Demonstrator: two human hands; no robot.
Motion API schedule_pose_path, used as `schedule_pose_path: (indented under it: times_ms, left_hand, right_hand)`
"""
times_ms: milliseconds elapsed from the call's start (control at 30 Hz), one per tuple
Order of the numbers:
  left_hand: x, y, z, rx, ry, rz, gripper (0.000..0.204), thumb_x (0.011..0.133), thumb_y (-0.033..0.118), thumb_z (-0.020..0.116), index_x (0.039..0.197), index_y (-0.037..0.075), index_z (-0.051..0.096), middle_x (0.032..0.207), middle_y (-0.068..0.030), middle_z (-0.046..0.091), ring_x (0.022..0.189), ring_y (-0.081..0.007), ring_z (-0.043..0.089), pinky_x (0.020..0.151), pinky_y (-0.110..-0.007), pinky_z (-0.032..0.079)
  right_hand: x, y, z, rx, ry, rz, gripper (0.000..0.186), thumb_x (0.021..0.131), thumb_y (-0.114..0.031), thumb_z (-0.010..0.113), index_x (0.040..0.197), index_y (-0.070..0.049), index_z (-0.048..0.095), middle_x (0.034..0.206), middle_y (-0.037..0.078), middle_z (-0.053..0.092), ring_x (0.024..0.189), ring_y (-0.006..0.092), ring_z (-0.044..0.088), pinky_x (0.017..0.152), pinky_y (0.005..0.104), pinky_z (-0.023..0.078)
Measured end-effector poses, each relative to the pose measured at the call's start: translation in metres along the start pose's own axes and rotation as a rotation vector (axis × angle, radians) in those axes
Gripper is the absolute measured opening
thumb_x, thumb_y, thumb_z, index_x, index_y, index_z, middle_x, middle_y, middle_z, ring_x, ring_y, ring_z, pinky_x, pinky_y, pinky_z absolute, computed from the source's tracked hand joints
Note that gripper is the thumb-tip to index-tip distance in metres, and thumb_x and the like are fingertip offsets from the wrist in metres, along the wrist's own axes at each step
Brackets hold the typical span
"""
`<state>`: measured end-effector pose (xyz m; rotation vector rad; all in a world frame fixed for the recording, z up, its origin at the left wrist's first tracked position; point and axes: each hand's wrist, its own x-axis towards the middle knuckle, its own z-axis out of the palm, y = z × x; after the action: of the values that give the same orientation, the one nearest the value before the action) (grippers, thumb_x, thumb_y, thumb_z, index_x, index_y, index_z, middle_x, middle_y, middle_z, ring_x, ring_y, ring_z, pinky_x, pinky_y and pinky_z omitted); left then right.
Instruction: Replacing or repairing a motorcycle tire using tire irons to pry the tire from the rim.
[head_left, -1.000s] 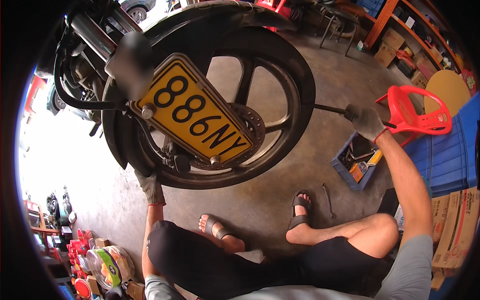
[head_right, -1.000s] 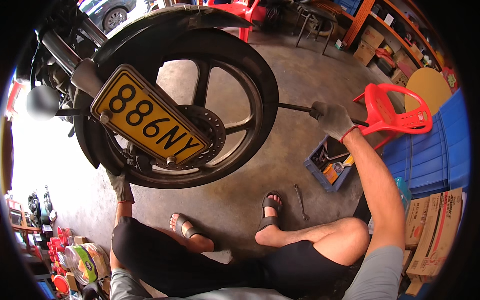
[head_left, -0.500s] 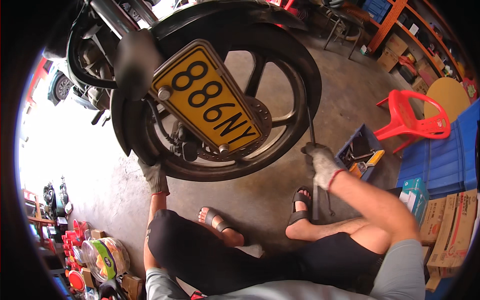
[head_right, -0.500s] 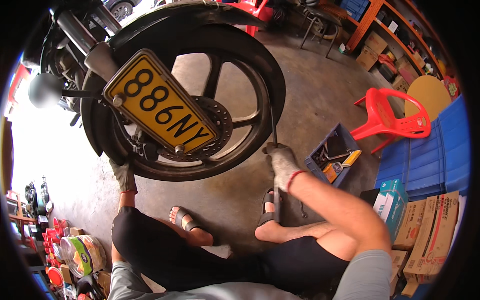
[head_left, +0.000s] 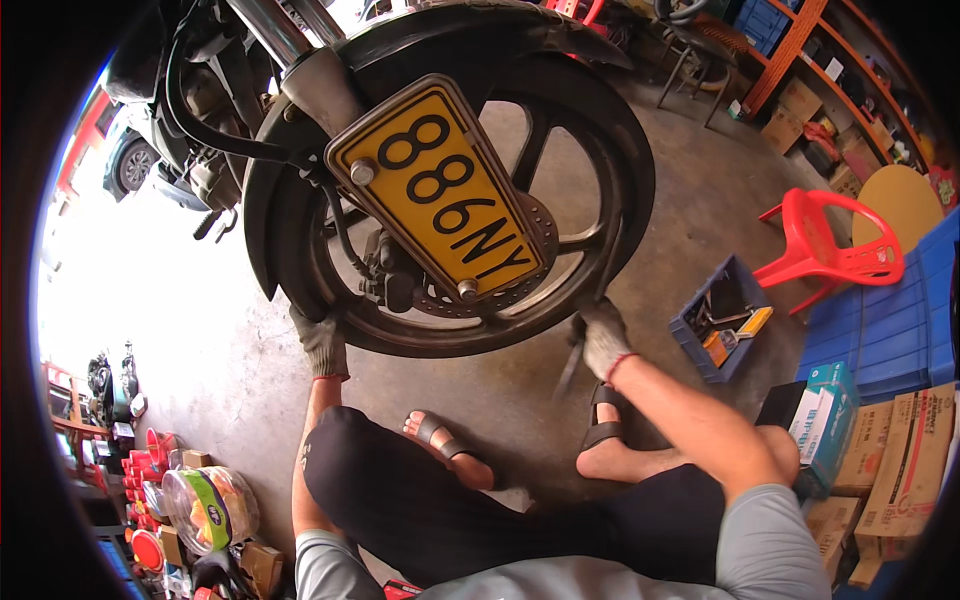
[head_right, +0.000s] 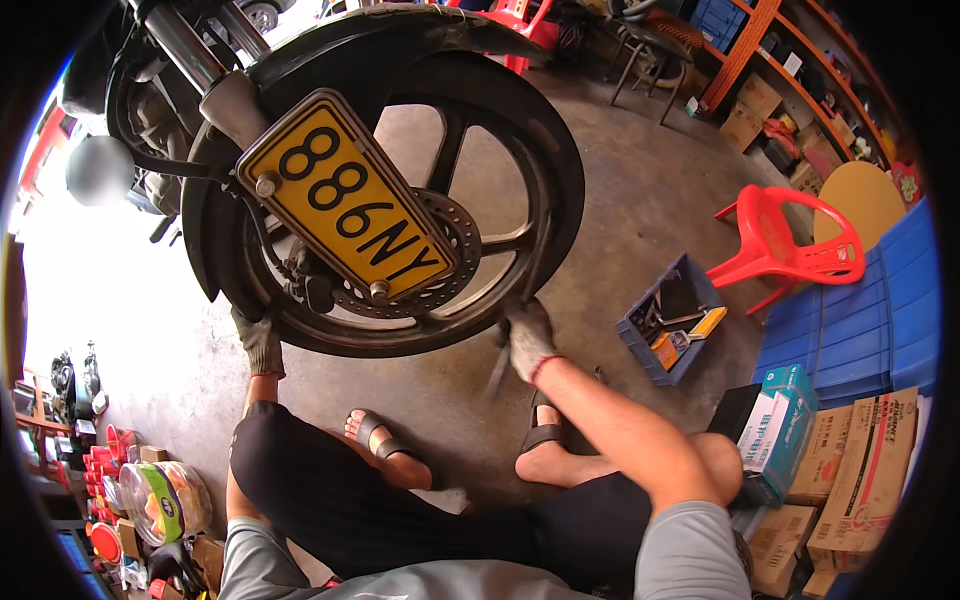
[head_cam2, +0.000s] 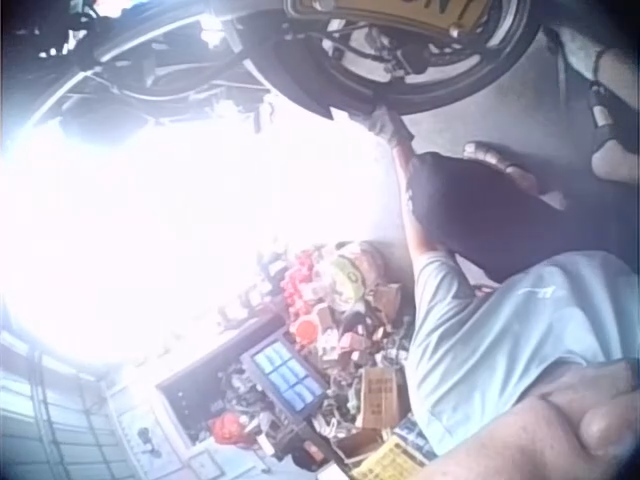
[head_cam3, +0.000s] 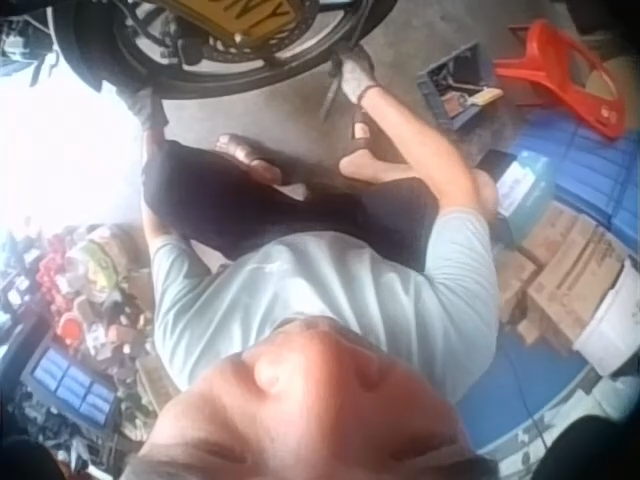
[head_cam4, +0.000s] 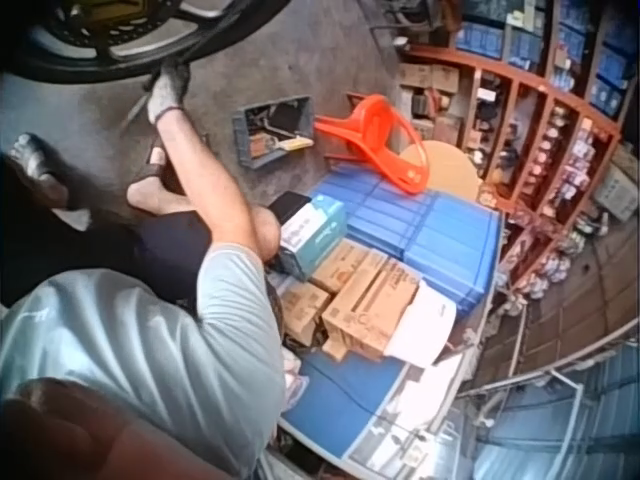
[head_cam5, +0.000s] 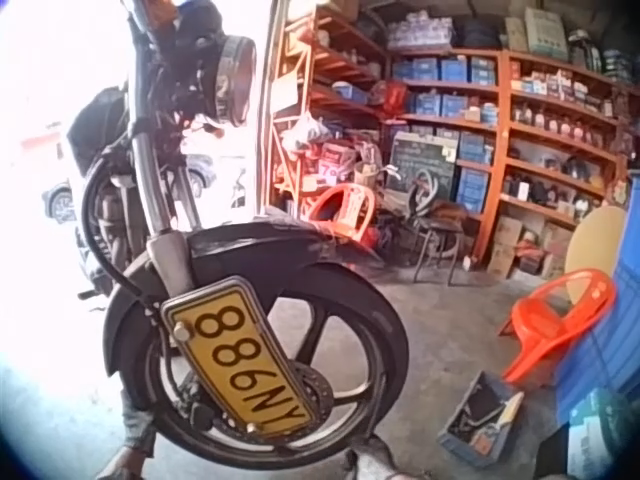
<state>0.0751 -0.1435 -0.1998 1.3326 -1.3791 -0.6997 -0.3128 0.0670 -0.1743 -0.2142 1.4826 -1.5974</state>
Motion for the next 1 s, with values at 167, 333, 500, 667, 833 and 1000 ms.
schedule_pose_path:
  times_ms: [167,333,500,667,833,1000]
  left_hand:
    - [-0.003,0.012,0.017,-0.102,-0.045,0.103,0.064,0.074,0.016,0.075,0.127,0.002,0.041,0.113,-0.0124,0.059,0.102,-0.0235,0.059,0.086,-0.036,0.049]
    - [0.001,0.003,0.013,-0.143,0.007,-0.056,0.072,0.068,0.021,0.079,0.127,0.002,0.042,0.117,-0.0134,0.057,0.106,-0.0245,0.058,0.091,-0.035,0.048]
    - [0.004,-0.003,0.005,-0.032,0.037,-0.038,0.073,0.069,0.019,0.079,0.128,0.002,0.040,0.116,-0.0142,0.057,0.104,-0.0241,0.059,0.089,-0.034,0.049]
    - [0.000,0.012,0.012,-0.093,-0.008,-0.047,0.075,0.069,0.016,0.080,0.129,0.002,0.039,0.118,-0.0142,0.056,0.104,-0.0222,0.058,0.089,-0.033,0.049]
    - [-0.004,0.011,0.018,-0.222,-0.016,-0.029,0.071,0.072,0.015,0.079,0.129,0.003,0.038,0.117,-0.0131,0.055,0.104,-0.0214,0.057,0.089,-0.033,0.048]
    - [-0.006,0.022,0.030,-0.185,-0.049,-0.063,0.070,0.073,0.014,0.078,0.129,0.003,0.037,0.116,-0.0126,0.055,0.104,-0.0220,0.056,0.089,-0.034,0.048]
  right_hand:
    - [-0.001,-0.053,-0.125,-0.974,0.021,-0.276,0.030,0.089,-0.031,0.052,0.092,-0.001,0.053,0.072,0.011,0.059,0.064,0.0208,0.055,0.059,0.0363,0.043]
    - [0.004,-0.108,-0.175,-1.393,-0.116,-0.371,0.034,0.093,-0.035,0.047,0.094,-0.003,0.059,0.085,0.023,0.062,0.084,0.0385,0.061,0.071,0.0435,0.045]
    - [0.040,-0.119,-0.176,-1.737,-0.210,-0.521,0.033,0.092,-0.033,0.045,0.093,-0.005,0.062,0.091,0.020,0.064,0.088,0.0385,0.060,0.075,0.0469,0.045]
    - [0.071,-0.126,-0.176,-1.771,-0.328,-0.645,0.029,0.091,-0.031,0.049,0.093,-0.006,0.063,0.090,0.019,0.065,0.086,0.0386,0.061,0.073,0.0472,0.046]
    - [0.089,-0.117,-0.183,-1.667,-0.370,-0.674,0.027,0.090,-0.028,0.050,0.094,-0.006,0.065,0.090,0.018,0.065,0.087,0.0374,0.061,0.074,0.0457,0.046]
    - [0.086,-0.112,-0.185,-1.648,-0.361,-0.669,0.026,0.090,-0.027,0.051,0.093,-0.006,0.066,0.092,0.018,0.066,0.088,0.0372,0.061,0.074,0.0441,0.047]
